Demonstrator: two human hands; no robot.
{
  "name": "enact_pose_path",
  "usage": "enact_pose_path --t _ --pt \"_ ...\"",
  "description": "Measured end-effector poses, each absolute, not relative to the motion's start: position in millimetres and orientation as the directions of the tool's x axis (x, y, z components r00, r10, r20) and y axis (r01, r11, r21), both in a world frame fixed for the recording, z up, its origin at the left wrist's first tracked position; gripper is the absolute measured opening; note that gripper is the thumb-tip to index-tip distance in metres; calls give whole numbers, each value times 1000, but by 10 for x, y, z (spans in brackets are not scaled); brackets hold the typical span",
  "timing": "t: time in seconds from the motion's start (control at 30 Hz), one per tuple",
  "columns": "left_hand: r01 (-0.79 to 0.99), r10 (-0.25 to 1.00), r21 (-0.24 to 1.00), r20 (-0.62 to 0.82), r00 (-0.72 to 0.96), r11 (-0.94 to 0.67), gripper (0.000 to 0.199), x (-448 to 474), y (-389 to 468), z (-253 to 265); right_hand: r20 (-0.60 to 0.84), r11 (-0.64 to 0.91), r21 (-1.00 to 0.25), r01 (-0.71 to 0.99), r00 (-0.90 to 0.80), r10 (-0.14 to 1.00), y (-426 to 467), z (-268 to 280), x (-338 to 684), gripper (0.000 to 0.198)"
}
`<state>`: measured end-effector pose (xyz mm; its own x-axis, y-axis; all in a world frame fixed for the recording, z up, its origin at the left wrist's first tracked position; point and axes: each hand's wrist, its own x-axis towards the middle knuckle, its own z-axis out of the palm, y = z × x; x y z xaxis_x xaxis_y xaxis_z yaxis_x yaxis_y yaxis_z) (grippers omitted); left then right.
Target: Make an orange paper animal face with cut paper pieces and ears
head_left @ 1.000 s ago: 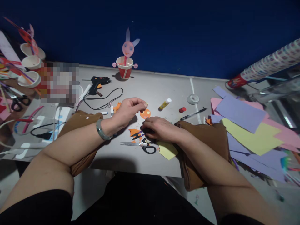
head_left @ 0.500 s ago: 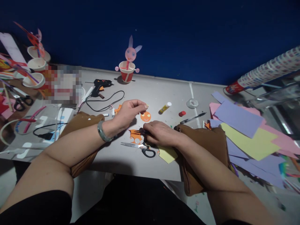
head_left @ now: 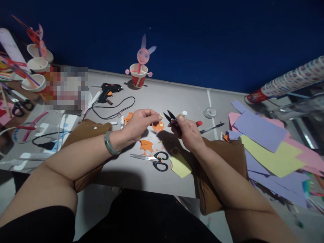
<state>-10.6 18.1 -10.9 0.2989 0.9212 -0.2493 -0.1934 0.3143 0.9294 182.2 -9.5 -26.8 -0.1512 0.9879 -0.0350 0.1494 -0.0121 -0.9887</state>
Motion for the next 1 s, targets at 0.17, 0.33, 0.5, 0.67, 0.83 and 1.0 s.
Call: enact_pose_path --t 0.17,0.33,0.5,0.67,0.83,1.0 --pt "-204 911 922 -253 327 329 12 -87 144 -121 -111 -107 -993 48 -97 989 -128 -268 1761 55" --pt "-182 913 931 -249 322 318 10 -91 140 -119 -174 -179 -984 -13 -191 966 -148 -273 1742 55" --pt "-173 913 931 -257 316 322 10 -96 141 -123 -188 -185 -982 30 -187 964 -165 -266 1730 59" --pt "-178 915 929 -262 305 326 8 -91 141 -106 -179 -196 -980 -48 -240 954 -171 -293 1725 47" --pt "-167 926 938 -251 282 305 7 -85 149 -100 -183 -189 -982 -17 -171 968 -180 -313 1712 58" --pt "-156 925 939 -257 279 307 7 -85 153 -104 -199 -209 -977 -37 -175 964 -196 -302 1694 55"
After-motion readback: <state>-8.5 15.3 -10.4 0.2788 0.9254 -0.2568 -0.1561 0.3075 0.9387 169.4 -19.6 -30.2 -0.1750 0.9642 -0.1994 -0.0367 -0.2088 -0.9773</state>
